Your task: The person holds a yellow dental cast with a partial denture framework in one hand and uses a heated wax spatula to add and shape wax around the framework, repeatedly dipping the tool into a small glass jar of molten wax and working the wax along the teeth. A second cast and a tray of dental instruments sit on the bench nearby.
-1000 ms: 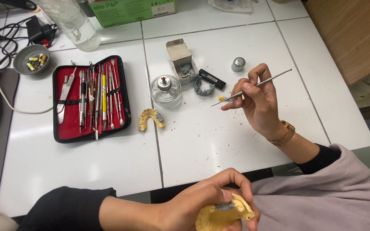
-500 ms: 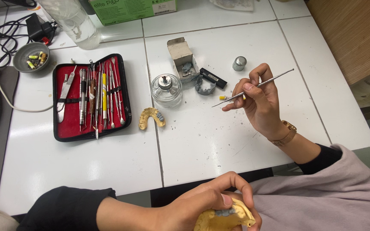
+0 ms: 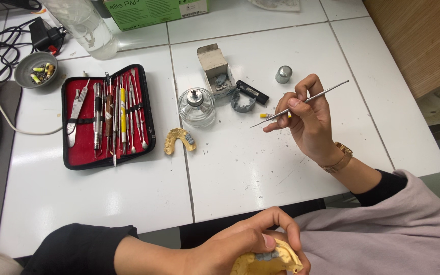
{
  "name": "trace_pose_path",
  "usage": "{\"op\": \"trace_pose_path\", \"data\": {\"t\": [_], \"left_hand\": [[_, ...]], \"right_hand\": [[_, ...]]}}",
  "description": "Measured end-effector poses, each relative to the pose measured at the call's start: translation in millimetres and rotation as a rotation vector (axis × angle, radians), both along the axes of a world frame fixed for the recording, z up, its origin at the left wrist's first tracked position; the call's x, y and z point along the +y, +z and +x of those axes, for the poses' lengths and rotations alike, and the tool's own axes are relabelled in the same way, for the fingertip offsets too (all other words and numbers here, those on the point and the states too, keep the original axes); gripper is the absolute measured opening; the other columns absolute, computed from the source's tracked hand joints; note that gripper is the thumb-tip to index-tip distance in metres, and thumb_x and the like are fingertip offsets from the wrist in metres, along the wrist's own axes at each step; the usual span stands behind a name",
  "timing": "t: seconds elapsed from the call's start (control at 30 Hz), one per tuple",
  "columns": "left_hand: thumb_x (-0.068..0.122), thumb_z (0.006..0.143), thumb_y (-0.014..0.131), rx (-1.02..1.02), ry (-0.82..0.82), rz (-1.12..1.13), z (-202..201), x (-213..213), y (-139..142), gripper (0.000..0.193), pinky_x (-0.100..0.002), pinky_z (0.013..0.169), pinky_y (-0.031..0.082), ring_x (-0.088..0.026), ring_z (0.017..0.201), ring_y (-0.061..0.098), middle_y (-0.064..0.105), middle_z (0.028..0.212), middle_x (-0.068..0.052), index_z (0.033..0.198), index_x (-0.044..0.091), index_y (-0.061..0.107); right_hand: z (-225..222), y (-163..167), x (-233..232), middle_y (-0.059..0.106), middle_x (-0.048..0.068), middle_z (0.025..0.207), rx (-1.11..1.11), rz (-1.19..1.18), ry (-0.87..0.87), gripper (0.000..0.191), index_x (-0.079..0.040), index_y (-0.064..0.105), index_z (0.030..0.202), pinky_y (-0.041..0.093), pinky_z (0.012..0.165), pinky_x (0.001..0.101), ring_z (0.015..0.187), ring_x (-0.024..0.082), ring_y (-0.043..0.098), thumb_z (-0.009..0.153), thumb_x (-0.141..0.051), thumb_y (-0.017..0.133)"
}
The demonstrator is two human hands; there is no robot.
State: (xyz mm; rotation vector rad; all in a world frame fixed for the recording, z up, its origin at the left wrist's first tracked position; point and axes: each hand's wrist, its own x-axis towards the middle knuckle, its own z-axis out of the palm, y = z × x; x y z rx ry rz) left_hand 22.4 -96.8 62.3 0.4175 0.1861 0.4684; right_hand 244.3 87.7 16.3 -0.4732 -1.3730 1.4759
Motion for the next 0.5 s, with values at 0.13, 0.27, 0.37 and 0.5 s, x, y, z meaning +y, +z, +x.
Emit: {"op": "trace_pose_path", "data": {"t": [0.13,0.27,0.37,0.5], "left_hand": [[0.017,0.110,0.043,-0.020,0.008,0.001,0.8,0.6,-1.6,0.021,-0.032,0.106,0.047,-0.019,0.111,0.062,0.064,0.117,-0.018,0.122,0.000,0.044],[0.018,0.110,0.043,-0.017,-0.001,-0.013,-0.3,0.2,-1.2,0.021,-0.032,0.107,0.048,-0.019,0.112,0.062,0.064,0.117,-0.019,0.122,0.000,0.044],[0.018,0.109,0.043,-0.006,-0.006,-0.013,-0.9,-0.1,-0.5,0.023,-0.033,0.110,0.048,-0.019,0.112,0.062,0.065,0.117,-0.019,0.123,0.000,0.044],[0.018,0.108,0.043,-0.003,-0.009,-0.013,-1.9,-0.6,0.4,0.025,-0.033,0.110,0.048,-0.019,0.112,0.062,0.065,0.118,-0.018,0.126,0.000,0.044]], "right_hand": [[-0.2,0.0,0.3,0.056,0.004,0.078,0.002,0.000,-0.001,0.017,-0.016,0.031,0.104,0.070,0.080,0.0462,0.074,0.009,0.063,0.108,-0.010,0.047],[-0.5,-0.4,0.4,0.056,0.004,0.078,-0.006,0.007,0.000,0.017,-0.016,0.031,0.104,0.070,0.081,0.0459,0.074,0.008,0.063,0.108,-0.011,0.047],[-0.4,-0.8,0.3,0.056,0.004,0.078,-0.006,0.012,-0.001,0.017,-0.016,0.031,0.104,0.070,0.080,0.0460,0.074,0.008,0.063,0.108,-0.011,0.047],[-0.7,-0.7,0.5,0.056,0.004,0.077,-0.009,0.012,-0.003,0.017,-0.016,0.031,0.104,0.070,0.081,0.0464,0.074,0.008,0.062,0.108,-0.011,0.047]]}}
